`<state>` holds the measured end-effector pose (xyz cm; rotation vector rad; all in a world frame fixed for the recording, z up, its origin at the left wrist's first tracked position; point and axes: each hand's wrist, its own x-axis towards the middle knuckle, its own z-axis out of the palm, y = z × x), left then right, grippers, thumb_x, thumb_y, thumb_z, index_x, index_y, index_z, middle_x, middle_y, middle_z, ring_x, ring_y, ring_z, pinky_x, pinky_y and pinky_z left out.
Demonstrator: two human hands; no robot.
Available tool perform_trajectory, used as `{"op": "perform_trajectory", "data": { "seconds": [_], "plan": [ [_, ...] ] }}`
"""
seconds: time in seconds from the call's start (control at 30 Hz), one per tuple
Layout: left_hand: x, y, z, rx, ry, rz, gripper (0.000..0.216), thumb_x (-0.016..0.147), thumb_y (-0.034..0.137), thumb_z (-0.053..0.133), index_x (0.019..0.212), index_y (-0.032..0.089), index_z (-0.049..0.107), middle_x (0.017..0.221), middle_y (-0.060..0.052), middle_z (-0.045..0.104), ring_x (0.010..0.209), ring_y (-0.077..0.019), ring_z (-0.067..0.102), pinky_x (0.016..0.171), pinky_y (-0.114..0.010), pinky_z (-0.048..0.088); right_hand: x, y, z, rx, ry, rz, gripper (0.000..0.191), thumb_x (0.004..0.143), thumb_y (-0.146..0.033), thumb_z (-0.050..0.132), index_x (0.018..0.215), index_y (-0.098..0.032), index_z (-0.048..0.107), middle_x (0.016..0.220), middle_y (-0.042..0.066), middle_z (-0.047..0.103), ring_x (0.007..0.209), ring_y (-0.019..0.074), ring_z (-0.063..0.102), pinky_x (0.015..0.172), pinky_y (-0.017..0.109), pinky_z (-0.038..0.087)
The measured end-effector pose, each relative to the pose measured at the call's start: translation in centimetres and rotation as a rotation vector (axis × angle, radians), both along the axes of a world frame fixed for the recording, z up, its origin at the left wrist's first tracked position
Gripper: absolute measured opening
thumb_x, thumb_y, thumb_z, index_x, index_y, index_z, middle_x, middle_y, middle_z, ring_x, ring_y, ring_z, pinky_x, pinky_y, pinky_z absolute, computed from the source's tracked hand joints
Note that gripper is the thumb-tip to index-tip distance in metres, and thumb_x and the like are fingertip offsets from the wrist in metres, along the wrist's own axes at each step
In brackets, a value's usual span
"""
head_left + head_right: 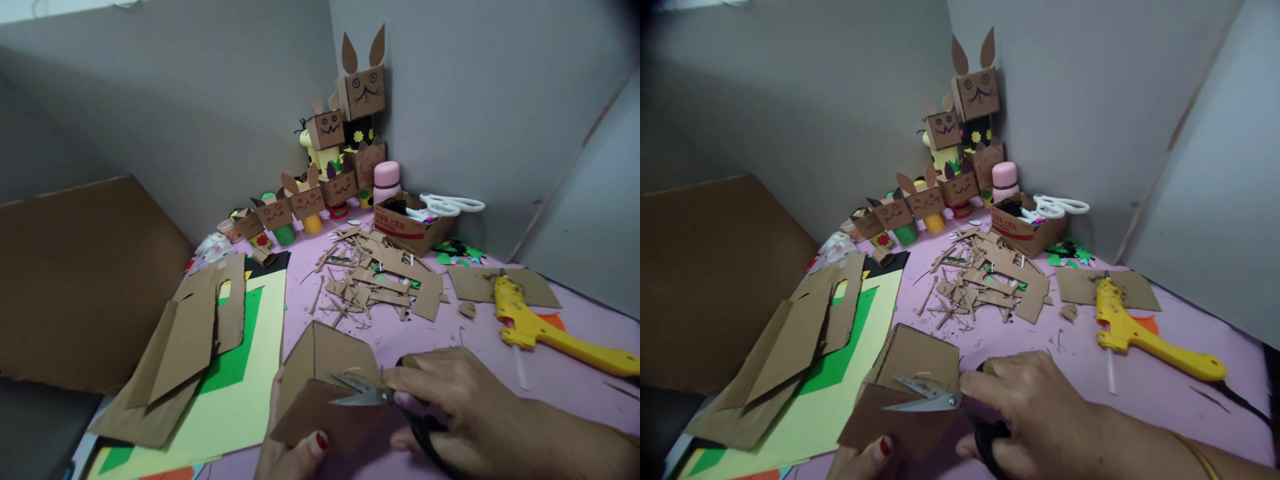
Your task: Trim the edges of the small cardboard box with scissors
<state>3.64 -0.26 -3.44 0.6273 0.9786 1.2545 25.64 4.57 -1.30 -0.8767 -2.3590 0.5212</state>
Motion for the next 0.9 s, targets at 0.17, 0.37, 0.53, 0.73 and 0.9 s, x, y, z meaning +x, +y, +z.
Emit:
{"op": "perform_trajectory", "data": {
  "seconds": [0.17, 0.37, 0.53, 0.73, 0.9],
  "plan": [
    [-0.2, 0.3, 0.0, 0.027, 0.046, -0.009, 0.072, 0.057, 0.033, 0.085, 0.123, 0.02, 0.061, 0.107, -0.014, 0.074, 0.111, -0.0395, 0.062, 0.1, -0.051, 0.045, -0.1, -0.3, 0.5, -0.074, -0.035, -0.07, 0.046, 0.058, -0.025, 0.083, 0.095, -0.02, 0.056, 0.078, 0.001, 0.071, 0.061, 0.0177, 0.064, 0.054, 0.026, 0.044],
    [-0.1, 0.4, 0.1, 0.019, 0.096, -0.007, 0.072, 0.055, 0.036, 0.086, 0.121, 0.02, 0.062, 0.106, -0.014, 0.075, 0.111, -0.0414, 0.061, 0.099, -0.052, 0.044, 0.3, -0.4, 0.7, -0.123, -0.056, -0.03, 0.041, 0.06, -0.032, 0.083, 0.09, -0.02, 0.057, 0.082, 0.003, 0.071, 0.066, 0.0193, 0.066, 0.056, 0.026, 0.046],
    [0.1, 0.5, 0.4, 0.027, 0.137, 0.01, 0.073, 0.054, 0.034, 0.087, 0.122, 0.02, 0.062, 0.106, -0.014, 0.075, 0.112, -0.0419, 0.061, 0.1, -0.051, 0.044, 0.1, -0.1, 0.0, -0.128, -0.055, -0.004, 0.033, 0.063, -0.028, 0.082, 0.08, -0.019, 0.054, 0.072, 0.001, 0.069, 0.055, 0.0146, 0.06, 0.05, 0.023, 0.041],
    [0.4, 0.7, 0.2, 0.028, 0.117, 0.009, 0.076, 0.053, 0.034, 0.087, 0.123, 0.02, 0.061, 0.107, -0.014, 0.074, 0.113, -0.0423, 0.06, 0.099, -0.052, 0.045, 0.3, 0.0, -1.5, -0.026, -0.001, 0.078, 0.018, 0.071, -0.013, 0.065, 0.074, -0.02, 0.048, 0.065, 0.001, 0.066, 0.046, 0.0107, 0.053, 0.047, 0.021, 0.037],
    [0.2, 0.4, -0.3, 0.034, 0.08, -0.026, 0.073, 0.058, 0.038, 0.084, 0.124, 0.02, 0.059, 0.107, -0.015, 0.073, 0.112, -0.0414, 0.06, 0.099, -0.053, 0.044, 0.5, -0.1, -1.7, 0.075, 0.066, 0.104, 0.016, 0.072, -0.008, 0.051, 0.084, -0.019, 0.052, 0.065, 0.001, 0.066, 0.046, 0.0112, 0.052, 0.048, 0.021, 0.039]
  ]
}}
